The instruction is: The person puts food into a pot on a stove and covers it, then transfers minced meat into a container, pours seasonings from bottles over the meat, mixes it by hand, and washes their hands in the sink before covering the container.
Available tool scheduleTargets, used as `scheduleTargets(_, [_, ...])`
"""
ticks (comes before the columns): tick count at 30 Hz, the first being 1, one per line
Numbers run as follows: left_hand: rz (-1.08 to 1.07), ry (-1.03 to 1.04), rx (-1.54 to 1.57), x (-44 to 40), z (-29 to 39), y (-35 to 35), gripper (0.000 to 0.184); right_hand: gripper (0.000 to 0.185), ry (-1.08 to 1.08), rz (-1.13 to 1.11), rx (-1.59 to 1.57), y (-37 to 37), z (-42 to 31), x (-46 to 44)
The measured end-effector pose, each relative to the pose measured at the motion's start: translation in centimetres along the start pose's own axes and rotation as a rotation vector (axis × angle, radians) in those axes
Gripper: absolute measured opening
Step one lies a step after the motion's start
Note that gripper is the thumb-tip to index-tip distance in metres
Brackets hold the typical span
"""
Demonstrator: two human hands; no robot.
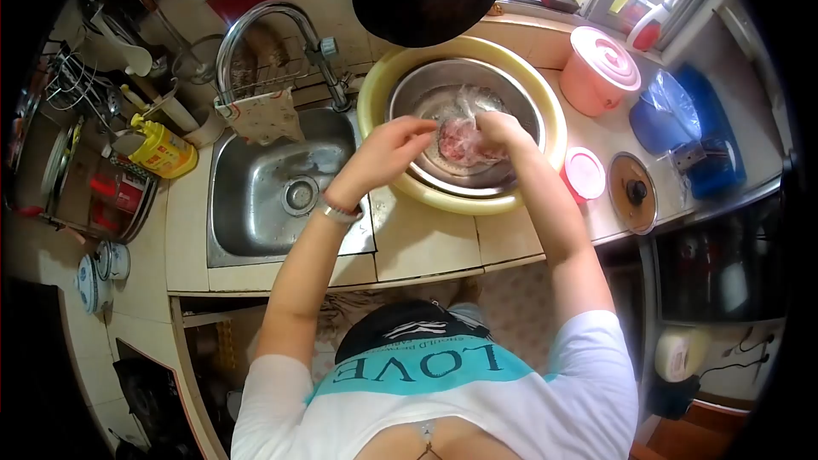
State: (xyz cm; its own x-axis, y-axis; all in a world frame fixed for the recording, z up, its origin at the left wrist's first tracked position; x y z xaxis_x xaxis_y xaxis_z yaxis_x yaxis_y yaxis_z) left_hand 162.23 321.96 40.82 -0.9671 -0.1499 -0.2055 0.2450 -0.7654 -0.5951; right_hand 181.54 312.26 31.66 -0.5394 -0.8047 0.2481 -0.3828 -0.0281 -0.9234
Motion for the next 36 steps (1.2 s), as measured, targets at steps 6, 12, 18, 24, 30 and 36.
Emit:
scheduleTargets(6, [-0.23, 0.024, -0.597, -9.6, -2.7, 6.4, 0.03, 0.014, -0.182, 0.194, -0.571, -2.4, 2.0, -1.3])
scheduleTargets(12, [-0.126, -0.172, -0.131, -14.2, -6.1, 8.3, 0.025, 0.008, -0.347, 0.207, -1.466, -4.4, 2.8, -0.9])
scheduleTargets(18, [0.207, -0.172, 0.24, -13.4, -6.5, 7.4, 0.02, 0.01, -0.244, 0.416, -1.589, -5.5, 3.4, -1.0])
scheduleTargets(24, [0.317, -0.115, 0.736, -13.9, -6.6, 5.1, 0.017, 0.032, 0.043, 0.289, -1.458, -1.8, 6.0, -3.5])
scheduleTargets(30, [0.288, 0.034, 1.311, -12.8, -4.6, 3.3, 0.019, 0.074, -0.024, -0.534, -2.104, -2.9, -0.9, 0.3])
scheduleTargets(36, [0.278, 0.042, 1.205, -12.5, -3.3, 2.7, 0.021, 0.074, -0.081, -0.494, -2.054, -3.2, -1.4, 0.5])
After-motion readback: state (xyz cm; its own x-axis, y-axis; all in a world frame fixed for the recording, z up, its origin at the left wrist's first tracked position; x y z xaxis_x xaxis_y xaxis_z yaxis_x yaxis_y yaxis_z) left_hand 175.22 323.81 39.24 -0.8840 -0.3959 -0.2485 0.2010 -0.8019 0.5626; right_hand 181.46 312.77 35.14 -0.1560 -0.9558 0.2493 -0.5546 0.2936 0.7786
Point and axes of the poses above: each hand's wrist, its own x-axis away from the middle knuckle, its own y-axis out of the palm, z = x × y, the point moved 6 cm from there along -x, towards the middle knuckle, and after that the axes turned 10 degrees about -x, right-handed, at the moved point
